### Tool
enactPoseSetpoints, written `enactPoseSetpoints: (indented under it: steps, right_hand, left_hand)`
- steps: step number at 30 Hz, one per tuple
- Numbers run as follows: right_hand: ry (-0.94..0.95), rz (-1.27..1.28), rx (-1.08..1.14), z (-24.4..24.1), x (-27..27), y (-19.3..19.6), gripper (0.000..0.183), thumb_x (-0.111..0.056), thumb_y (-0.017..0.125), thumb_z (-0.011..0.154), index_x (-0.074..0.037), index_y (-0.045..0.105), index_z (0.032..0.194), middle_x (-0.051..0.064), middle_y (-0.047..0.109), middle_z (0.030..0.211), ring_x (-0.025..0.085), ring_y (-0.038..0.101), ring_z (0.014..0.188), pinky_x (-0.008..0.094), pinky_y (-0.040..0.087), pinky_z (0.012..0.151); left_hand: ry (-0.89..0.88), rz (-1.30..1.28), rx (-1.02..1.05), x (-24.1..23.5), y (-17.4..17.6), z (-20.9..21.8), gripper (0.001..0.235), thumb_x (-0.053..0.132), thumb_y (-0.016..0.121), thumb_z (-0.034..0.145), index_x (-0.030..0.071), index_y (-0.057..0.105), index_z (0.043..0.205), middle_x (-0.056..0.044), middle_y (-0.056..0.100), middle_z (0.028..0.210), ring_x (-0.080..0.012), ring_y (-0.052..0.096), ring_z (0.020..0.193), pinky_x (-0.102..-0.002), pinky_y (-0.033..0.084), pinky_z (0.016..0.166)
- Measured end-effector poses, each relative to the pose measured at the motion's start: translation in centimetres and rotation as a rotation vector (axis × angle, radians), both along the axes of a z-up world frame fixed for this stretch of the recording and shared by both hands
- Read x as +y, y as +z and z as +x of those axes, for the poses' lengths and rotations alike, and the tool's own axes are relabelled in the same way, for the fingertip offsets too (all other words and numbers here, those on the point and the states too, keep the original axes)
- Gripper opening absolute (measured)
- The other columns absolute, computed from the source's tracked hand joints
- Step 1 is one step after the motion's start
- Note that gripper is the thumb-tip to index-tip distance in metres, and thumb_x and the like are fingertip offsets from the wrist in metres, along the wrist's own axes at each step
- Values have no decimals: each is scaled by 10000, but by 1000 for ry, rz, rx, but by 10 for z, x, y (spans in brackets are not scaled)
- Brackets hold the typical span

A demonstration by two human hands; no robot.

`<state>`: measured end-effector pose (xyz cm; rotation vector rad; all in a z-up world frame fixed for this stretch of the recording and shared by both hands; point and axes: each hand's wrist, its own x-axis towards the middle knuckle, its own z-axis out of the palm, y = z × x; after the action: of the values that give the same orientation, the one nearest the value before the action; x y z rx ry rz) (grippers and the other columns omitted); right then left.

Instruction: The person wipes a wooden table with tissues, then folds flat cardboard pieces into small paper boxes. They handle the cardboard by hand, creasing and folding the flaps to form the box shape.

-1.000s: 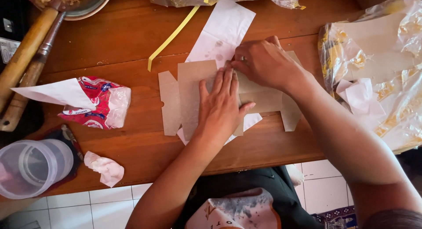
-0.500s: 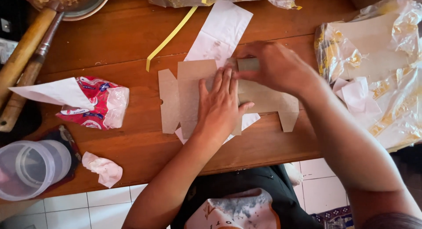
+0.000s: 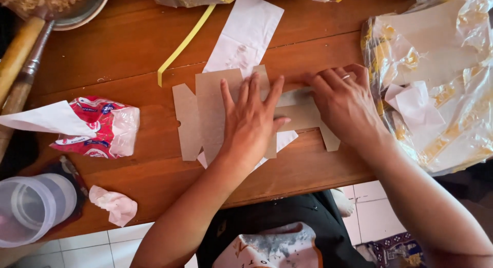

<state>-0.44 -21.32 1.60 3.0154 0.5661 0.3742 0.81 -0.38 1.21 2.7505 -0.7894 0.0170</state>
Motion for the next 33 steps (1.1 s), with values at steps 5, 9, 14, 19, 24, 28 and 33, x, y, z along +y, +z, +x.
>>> enactPoseSetpoints:
  steps: [5,9,14,19,24,28,33]
  right_hand:
    - [-50,380,147,15,-41,-26,308,-187,769,844,-143,677,1135,65,668,973,306,648,990,428,469,863]
    - [-93,656,348,13,-34,12,144,-70,699,922,-81,686,1065,146,691,943,393,654,976,464,486,862]
    - [-99,713,399,7,-15,34,173,-103,581,986,-79,650,1143,193,682,943,468,626,934,560,491,782]
    - [-19,693,333,9,-21,12,186,-69,595,927,-68,638,1108,156,665,966,437,627,961,524,493,803]
    - [18,372,159,-3,-22,8,187,-113,593,918,-104,643,1099,68,608,957,314,615,949,428,476,833]
    - [81,204,-53,-10,-20,15,92,-180,624,986,-146,679,1051,24,615,886,243,650,896,371,475,867]
    - [102,249,-88,-11,-20,8,162,-127,559,996,-152,691,1086,34,672,971,234,679,916,374,469,893]
  left_hand:
    - [-5,-25,-90,-1,1,2,714,445,800,752,151,509,1334,-263,539,1261,-428,532,1241,-733,165,1078]
    - [-5,-1,-60,-4,10,4,713,428,805,760,121,497,1326,-263,541,1265,-420,523,1250,-700,177,1097]
    - [-169,-35,26,-15,28,9,859,132,833,704,46,405,1444,-227,455,1424,-402,384,1367,-680,217,1110]
    - [-276,-45,-82,-29,17,7,559,72,654,834,59,442,1351,-167,536,1303,-328,493,1266,-533,343,1062]
    - [-303,-121,-203,-29,15,5,339,33,531,880,52,477,1215,-170,591,1156,-300,574,1122,-406,457,890]
    - [-268,-113,-136,-29,14,-5,288,55,518,913,51,479,1199,-231,582,1214,-360,566,1185,-442,458,932]
    - [-171,-63,-201,-42,-10,-24,361,53,495,900,18,498,1259,-326,551,1306,-472,545,1240,-536,454,1003]
